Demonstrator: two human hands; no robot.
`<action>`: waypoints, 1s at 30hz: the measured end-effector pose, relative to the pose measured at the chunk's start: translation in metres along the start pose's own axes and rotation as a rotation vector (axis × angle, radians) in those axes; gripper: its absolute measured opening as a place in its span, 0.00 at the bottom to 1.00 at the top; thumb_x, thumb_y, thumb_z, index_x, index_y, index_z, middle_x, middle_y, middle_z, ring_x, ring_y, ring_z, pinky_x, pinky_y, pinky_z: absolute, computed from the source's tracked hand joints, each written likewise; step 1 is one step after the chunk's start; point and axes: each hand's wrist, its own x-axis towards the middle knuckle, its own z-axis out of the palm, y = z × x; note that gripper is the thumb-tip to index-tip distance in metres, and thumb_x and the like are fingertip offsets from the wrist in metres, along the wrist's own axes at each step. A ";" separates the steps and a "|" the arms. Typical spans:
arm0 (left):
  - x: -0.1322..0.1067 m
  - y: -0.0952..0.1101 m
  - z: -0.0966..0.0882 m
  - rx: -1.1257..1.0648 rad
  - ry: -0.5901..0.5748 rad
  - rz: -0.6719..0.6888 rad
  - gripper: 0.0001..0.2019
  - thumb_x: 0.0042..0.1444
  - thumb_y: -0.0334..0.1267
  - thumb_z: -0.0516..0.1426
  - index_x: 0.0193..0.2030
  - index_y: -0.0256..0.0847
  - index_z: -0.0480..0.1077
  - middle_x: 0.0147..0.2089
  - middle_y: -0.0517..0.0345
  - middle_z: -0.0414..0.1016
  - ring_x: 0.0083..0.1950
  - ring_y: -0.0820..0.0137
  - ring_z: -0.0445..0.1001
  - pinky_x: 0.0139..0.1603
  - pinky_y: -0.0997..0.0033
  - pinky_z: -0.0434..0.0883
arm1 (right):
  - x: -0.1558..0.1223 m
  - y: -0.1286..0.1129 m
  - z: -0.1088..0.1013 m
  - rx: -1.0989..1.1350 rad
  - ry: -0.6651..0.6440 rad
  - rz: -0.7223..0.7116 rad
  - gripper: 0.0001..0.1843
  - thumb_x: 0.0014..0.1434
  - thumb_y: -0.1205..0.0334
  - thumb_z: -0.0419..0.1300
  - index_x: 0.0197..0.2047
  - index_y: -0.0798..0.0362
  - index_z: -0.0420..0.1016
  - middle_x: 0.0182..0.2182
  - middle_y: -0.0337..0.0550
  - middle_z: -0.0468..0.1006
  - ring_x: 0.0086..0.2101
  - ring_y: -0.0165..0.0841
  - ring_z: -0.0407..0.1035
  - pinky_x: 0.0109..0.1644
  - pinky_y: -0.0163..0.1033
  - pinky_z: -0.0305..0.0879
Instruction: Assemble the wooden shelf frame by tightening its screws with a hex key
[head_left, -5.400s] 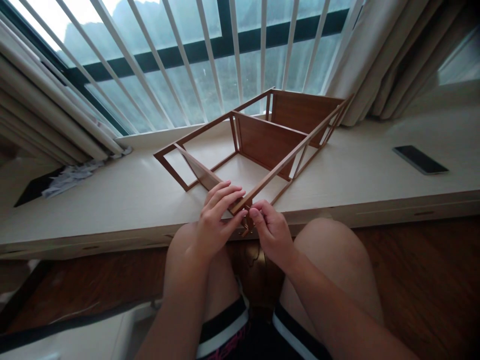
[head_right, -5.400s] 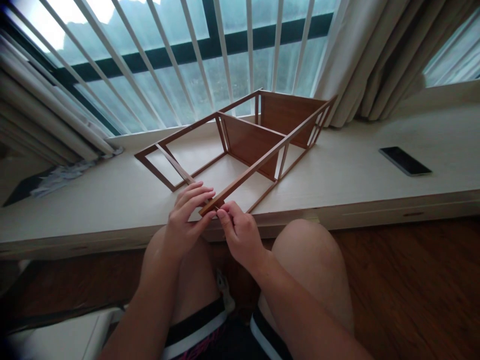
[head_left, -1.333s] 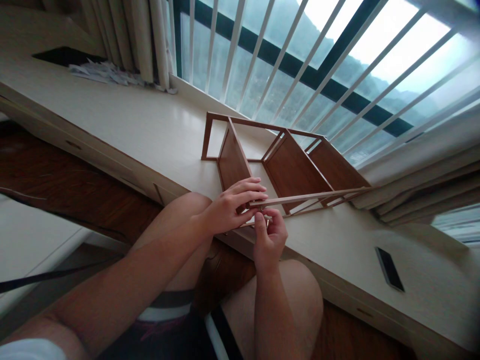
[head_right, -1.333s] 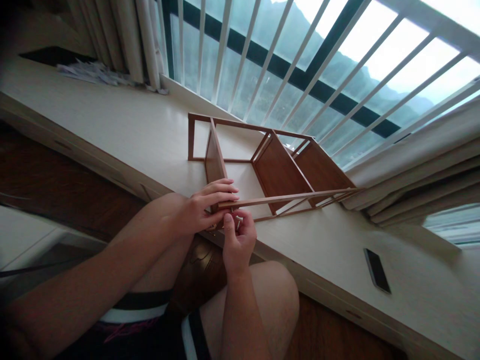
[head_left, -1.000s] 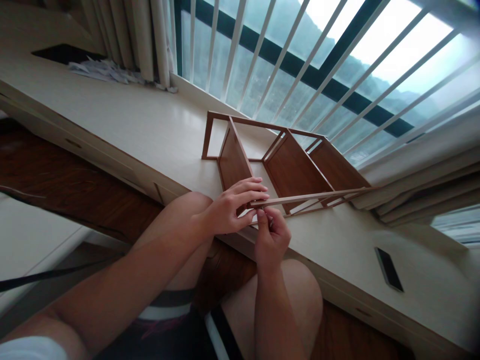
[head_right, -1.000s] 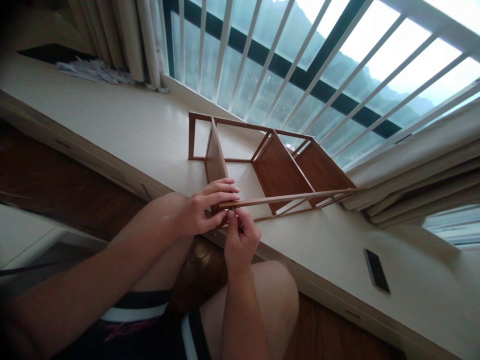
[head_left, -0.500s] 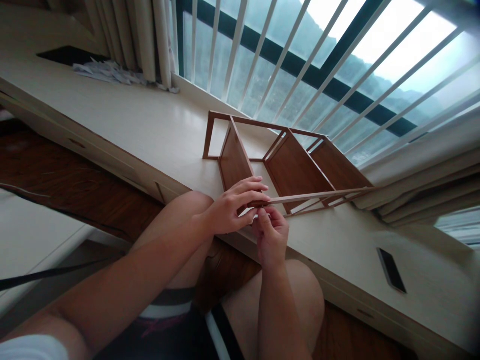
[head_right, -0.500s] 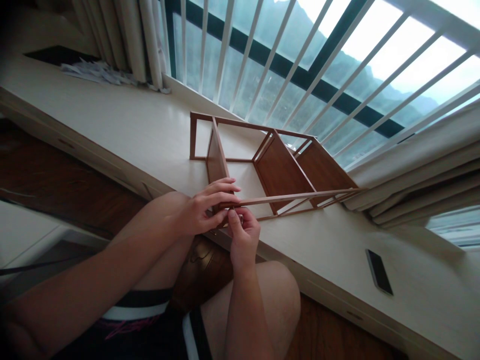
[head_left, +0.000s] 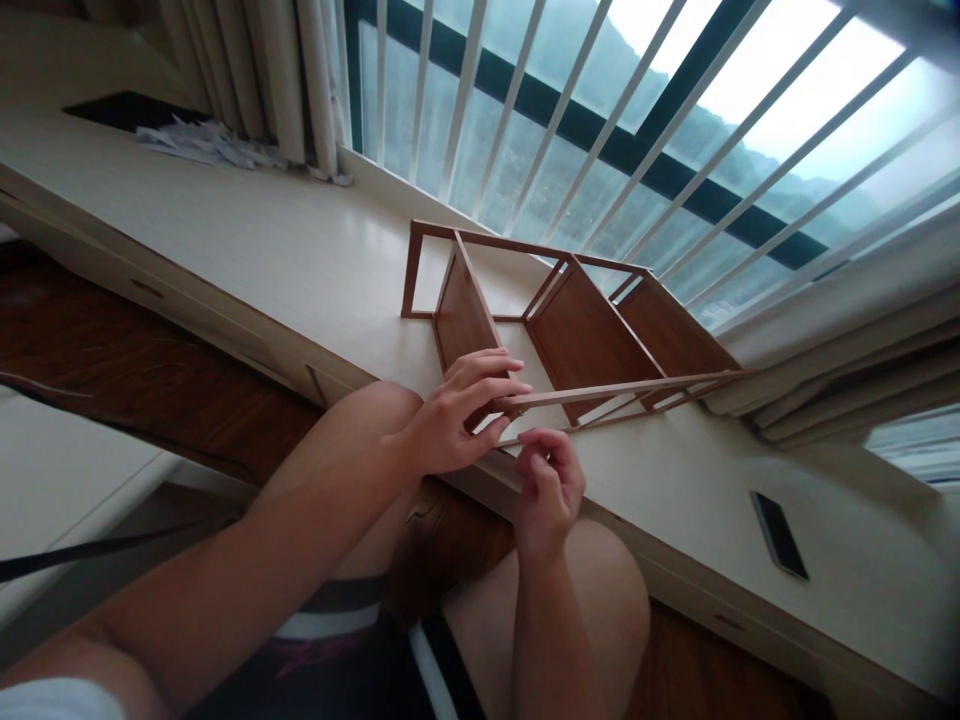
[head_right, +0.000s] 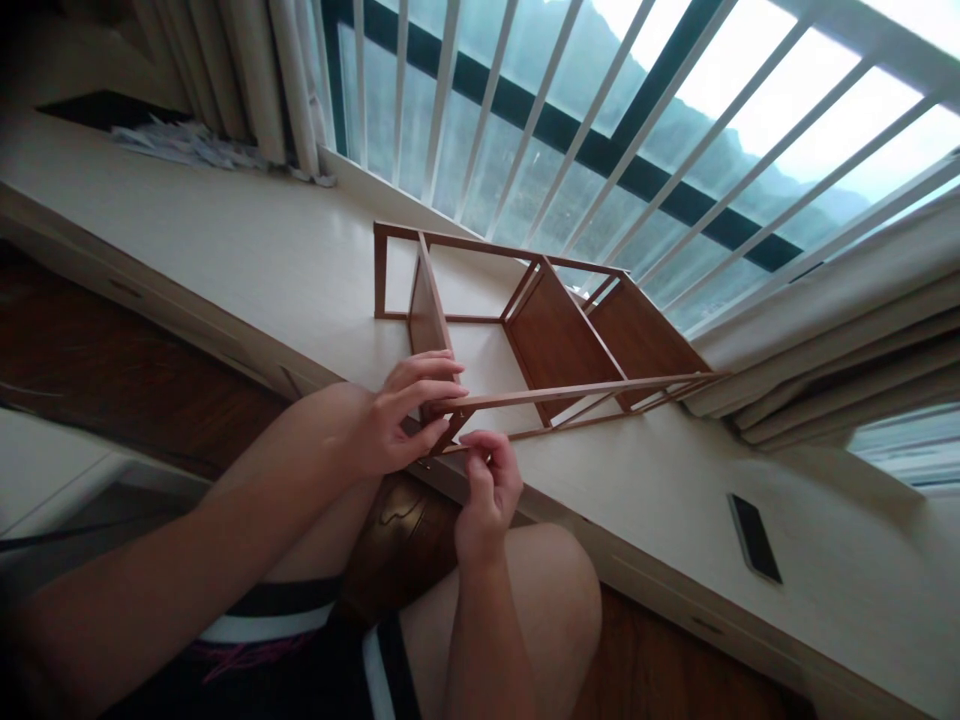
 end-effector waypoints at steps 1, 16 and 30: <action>-0.003 0.005 -0.001 0.031 0.059 -0.024 0.14 0.56 0.33 0.57 0.50 0.42 0.71 0.54 0.49 0.70 0.59 0.60 0.66 0.61 0.52 0.65 | -0.004 -0.001 -0.002 0.018 0.029 -0.022 0.08 0.58 0.62 0.53 0.37 0.53 0.72 0.24 0.35 0.62 0.26 0.27 0.56 0.29 0.34 0.53; -0.056 0.050 0.042 -0.947 -0.274 -0.903 0.20 0.60 0.55 0.54 0.35 0.36 0.67 0.25 0.63 0.63 0.23 0.78 0.61 0.22 0.78 0.57 | -0.030 -0.011 0.002 0.117 -0.030 -0.190 0.13 0.65 0.67 0.46 0.51 0.48 0.62 0.41 0.46 0.82 0.53 0.41 0.69 0.55 0.60 0.61; -0.042 0.041 0.047 -1.415 -0.144 -1.272 0.17 0.55 0.53 0.60 0.39 0.41 0.65 0.22 0.69 0.62 0.17 0.81 0.58 0.14 0.83 0.52 | -0.027 -0.001 0.006 -0.208 -0.136 -0.385 0.15 0.67 0.68 0.47 0.55 0.46 0.62 0.59 0.47 0.70 0.63 0.40 0.58 0.61 0.64 0.58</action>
